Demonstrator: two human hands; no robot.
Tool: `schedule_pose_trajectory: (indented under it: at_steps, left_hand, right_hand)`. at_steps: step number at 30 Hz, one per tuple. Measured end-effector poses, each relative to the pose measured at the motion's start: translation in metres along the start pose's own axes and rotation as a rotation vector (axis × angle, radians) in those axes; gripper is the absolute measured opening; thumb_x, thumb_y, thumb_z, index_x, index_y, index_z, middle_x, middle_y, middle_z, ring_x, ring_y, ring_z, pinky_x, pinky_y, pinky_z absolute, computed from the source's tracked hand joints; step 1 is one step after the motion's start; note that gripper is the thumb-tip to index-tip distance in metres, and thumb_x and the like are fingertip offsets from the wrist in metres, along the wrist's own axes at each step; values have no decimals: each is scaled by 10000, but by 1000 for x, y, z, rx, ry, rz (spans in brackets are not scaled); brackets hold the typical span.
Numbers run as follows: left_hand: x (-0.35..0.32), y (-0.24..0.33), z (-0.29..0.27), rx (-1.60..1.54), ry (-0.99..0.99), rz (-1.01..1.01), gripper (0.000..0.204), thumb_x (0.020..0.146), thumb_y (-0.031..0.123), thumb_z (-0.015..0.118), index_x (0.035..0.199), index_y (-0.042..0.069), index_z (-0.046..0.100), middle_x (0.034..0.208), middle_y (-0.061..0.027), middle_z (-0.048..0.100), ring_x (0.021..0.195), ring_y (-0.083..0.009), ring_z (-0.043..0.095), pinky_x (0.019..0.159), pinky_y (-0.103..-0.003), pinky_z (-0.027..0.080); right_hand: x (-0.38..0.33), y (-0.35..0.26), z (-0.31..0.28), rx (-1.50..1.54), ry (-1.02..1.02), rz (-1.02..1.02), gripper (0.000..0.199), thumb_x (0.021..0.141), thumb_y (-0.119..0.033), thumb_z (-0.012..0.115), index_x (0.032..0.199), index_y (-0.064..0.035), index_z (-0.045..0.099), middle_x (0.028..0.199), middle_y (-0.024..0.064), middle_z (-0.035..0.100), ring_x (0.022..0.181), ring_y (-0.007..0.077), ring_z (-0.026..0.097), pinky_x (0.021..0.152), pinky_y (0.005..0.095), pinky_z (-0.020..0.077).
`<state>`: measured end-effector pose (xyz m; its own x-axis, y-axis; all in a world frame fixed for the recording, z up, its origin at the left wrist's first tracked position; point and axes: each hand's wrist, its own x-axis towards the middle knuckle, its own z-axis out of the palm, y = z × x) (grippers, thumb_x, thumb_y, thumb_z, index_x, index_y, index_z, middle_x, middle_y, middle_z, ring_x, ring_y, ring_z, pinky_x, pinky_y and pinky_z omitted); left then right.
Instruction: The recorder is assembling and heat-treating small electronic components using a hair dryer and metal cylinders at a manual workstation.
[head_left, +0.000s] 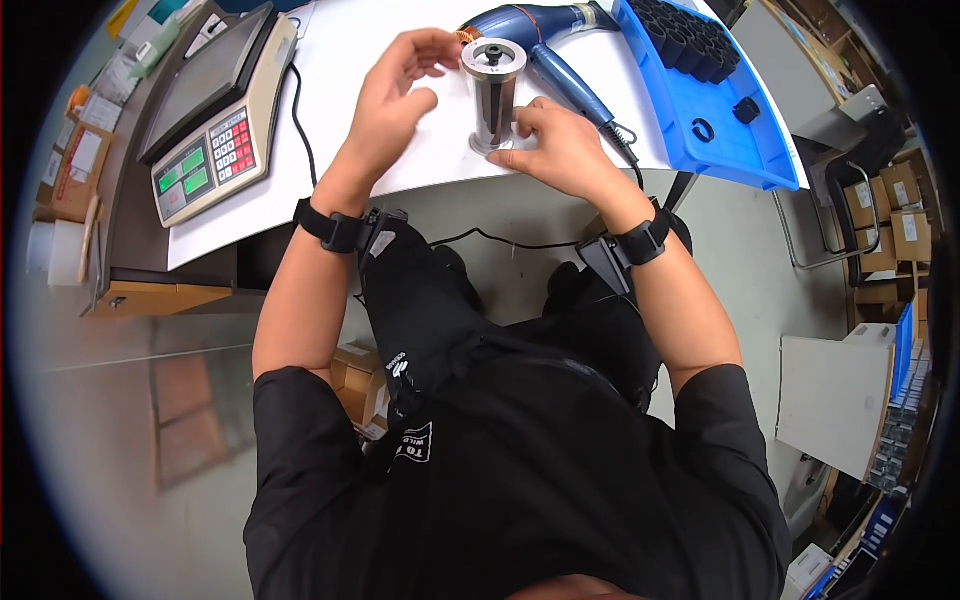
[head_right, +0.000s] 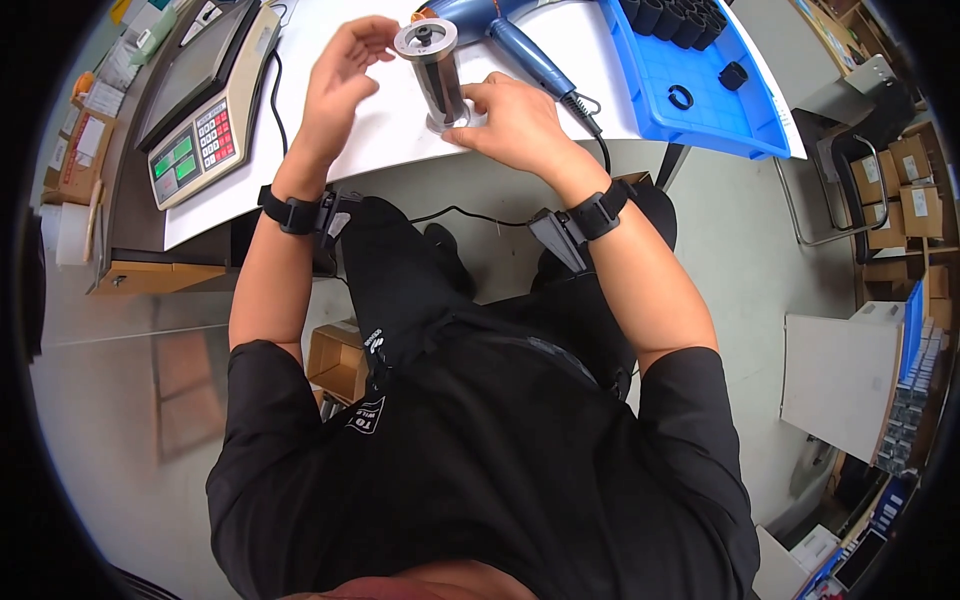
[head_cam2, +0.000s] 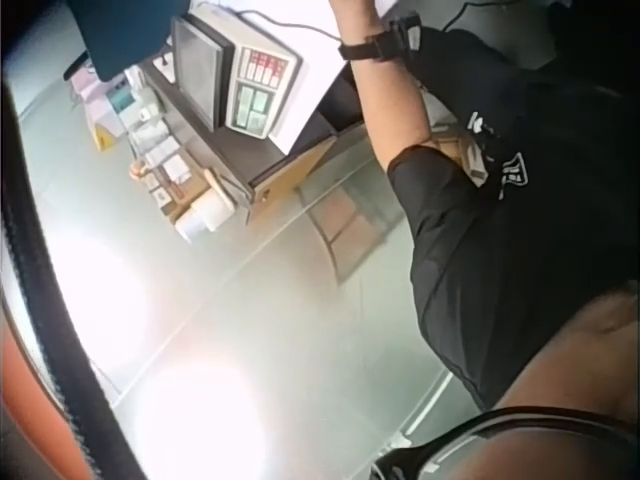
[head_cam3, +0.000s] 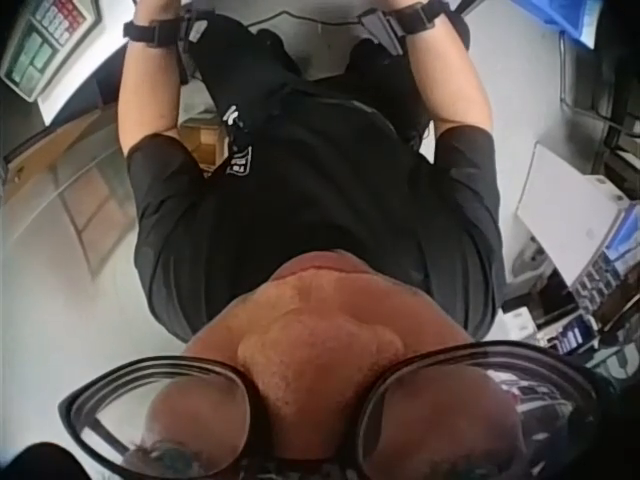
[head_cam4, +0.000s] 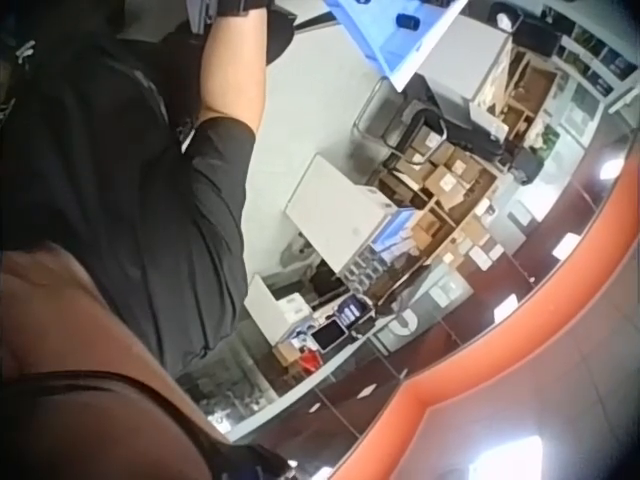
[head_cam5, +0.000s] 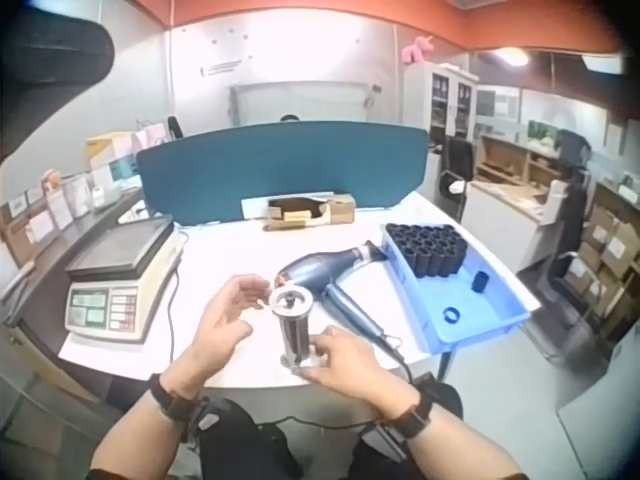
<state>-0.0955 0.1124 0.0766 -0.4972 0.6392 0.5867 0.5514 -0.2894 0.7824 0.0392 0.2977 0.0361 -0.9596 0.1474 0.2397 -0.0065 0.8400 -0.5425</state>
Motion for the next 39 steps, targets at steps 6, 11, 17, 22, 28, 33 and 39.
schedule_pose_trajectory:
  at_steps: [6, 11, 17, 22, 28, 33, 39]
  left_hand:
    - [9, 12, 4, 10, -61, 35, 374, 1018, 274, 607, 1309, 48, 670, 1141, -65, 703, 1128, -189, 627, 1001, -328, 467]
    - [8, 7, 4, 109, -76, 45, 373, 1045, 309, 591, 1303, 56, 685, 1135, -67, 700, 1114, -173, 617, 988, -310, 463]
    - [-1, -6, 11, -28, -12, -50, 386, 1014, 364, 613, 1250, 77, 713, 1143, -52, 695, 1005, -136, 592, 917, -290, 461]
    - [17, -40, 13, -211, -13, 689, 369, 991, 254, 645, 1280, 24, 646, 1251, -139, 652, 1204, -250, 609, 1058, -372, 448]
    - [1, 11, 15, 131, 78, 57, 348, 1003, 277, 595, 1236, 33, 683, 1226, -128, 640, 1188, -235, 593, 1056, -365, 439]
    - [0, 9, 20, 80, 82, 34, 367, 1007, 285, 565, 1245, 24, 663, 1212, -110, 640, 1172, -213, 582, 1046, -355, 434]
    - [2, -18, 18, 92, 99, 100, 417, 981, 409, 625, 1247, 101, 712, 1141, -30, 688, 899, -115, 539, 847, -277, 444]
  right_hand:
    - [8, -8, 4, -14, -24, 5, 535, 759, -483, 855, 1117, -97, 754, 942, 74, 647, 854, 264, 662, 760, 386, 522]
    - [10, -13, 3, -34, -33, 9, 528, 759, -458, 854, 1117, -84, 752, 937, 79, 643, 849, 264, 660, 751, 387, 521]
    - [13, -13, -16, -27, -140, -34, 461, 791, -375, 803, 1149, -88, 751, 983, 114, 692, 892, 287, 680, 797, 391, 531]
    - [50, 3, -47, -138, -146, 46, 476, 831, -372, 767, 1164, -34, 738, 1085, 165, 740, 965, 310, 709, 859, 392, 551]
    - [77, 37, -34, -476, 243, -6, 489, 807, -402, 751, 1091, -3, 752, 1082, 181, 742, 990, 344, 712, 881, 423, 561]
    - [93, 46, -17, -541, 142, 141, 516, 788, -445, 761, 1059, -7, 752, 1076, 187, 739, 1033, 356, 704, 891, 437, 558]
    - [96, 41, -47, -478, 227, 120, 445, 846, -428, 700, 998, -12, 740, 995, 145, 742, 968, 308, 709, 829, 409, 552]
